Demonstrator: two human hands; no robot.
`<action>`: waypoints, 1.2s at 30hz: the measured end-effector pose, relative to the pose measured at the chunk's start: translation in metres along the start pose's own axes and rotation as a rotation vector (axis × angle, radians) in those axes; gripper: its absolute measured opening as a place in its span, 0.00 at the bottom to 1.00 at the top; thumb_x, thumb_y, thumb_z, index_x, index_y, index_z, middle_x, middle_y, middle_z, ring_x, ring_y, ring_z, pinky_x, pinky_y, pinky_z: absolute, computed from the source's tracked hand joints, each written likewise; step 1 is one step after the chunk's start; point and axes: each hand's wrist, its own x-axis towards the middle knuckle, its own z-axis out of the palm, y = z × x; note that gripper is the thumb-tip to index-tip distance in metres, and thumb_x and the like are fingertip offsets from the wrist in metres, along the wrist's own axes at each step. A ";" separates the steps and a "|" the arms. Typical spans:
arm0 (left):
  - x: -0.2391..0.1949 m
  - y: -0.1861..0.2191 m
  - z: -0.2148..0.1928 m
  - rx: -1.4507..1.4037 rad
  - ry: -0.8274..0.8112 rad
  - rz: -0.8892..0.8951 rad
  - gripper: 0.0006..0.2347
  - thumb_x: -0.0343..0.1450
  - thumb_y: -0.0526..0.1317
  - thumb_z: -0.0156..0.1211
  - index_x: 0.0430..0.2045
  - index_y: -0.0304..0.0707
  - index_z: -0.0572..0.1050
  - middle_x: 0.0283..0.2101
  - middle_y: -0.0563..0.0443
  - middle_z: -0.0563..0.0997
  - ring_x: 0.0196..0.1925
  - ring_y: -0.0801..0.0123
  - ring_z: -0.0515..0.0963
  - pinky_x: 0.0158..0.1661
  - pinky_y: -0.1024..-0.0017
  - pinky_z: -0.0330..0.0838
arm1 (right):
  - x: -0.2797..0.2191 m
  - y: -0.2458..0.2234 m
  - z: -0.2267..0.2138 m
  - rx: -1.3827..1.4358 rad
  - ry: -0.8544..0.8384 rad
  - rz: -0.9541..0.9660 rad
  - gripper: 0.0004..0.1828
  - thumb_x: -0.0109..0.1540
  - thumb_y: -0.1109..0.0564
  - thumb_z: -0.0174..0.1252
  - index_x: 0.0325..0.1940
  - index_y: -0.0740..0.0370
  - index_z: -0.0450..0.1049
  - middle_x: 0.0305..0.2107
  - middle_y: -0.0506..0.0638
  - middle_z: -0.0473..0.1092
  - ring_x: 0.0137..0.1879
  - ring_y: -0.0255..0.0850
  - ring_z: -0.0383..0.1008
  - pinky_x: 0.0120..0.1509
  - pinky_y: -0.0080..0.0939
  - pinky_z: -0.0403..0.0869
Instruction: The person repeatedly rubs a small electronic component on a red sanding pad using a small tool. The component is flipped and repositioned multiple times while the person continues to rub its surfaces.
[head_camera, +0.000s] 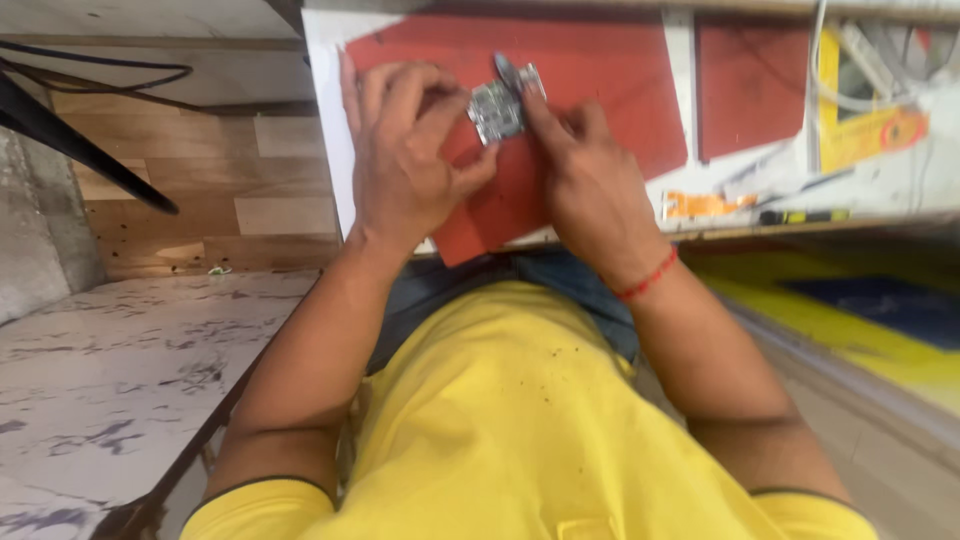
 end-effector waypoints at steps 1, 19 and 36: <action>0.004 -0.001 0.002 -0.003 -0.003 0.009 0.18 0.62 0.43 0.81 0.41 0.36 0.82 0.51 0.51 0.75 0.59 0.55 0.70 0.72 0.38 0.45 | -0.001 0.000 -0.001 0.008 -0.021 0.016 0.35 0.60 0.70 0.47 0.73 0.57 0.65 0.49 0.68 0.69 0.43 0.67 0.73 0.44 0.61 0.74; 0.013 0.001 -0.003 0.018 0.016 -0.019 0.20 0.58 0.44 0.79 0.41 0.38 0.81 0.48 0.50 0.75 0.57 0.55 0.71 0.67 0.44 0.51 | 0.016 -0.009 -0.020 -0.103 0.021 -0.160 0.35 0.60 0.66 0.48 0.72 0.48 0.69 0.44 0.57 0.69 0.38 0.57 0.77 0.37 0.54 0.76; 0.015 -0.004 0.001 0.048 0.033 -0.025 0.21 0.57 0.47 0.76 0.42 0.39 0.80 0.48 0.50 0.75 0.56 0.55 0.71 0.70 0.39 0.46 | 0.024 -0.001 -0.026 -0.131 -0.132 0.020 0.35 0.61 0.63 0.47 0.71 0.40 0.66 0.44 0.57 0.70 0.34 0.59 0.77 0.38 0.57 0.76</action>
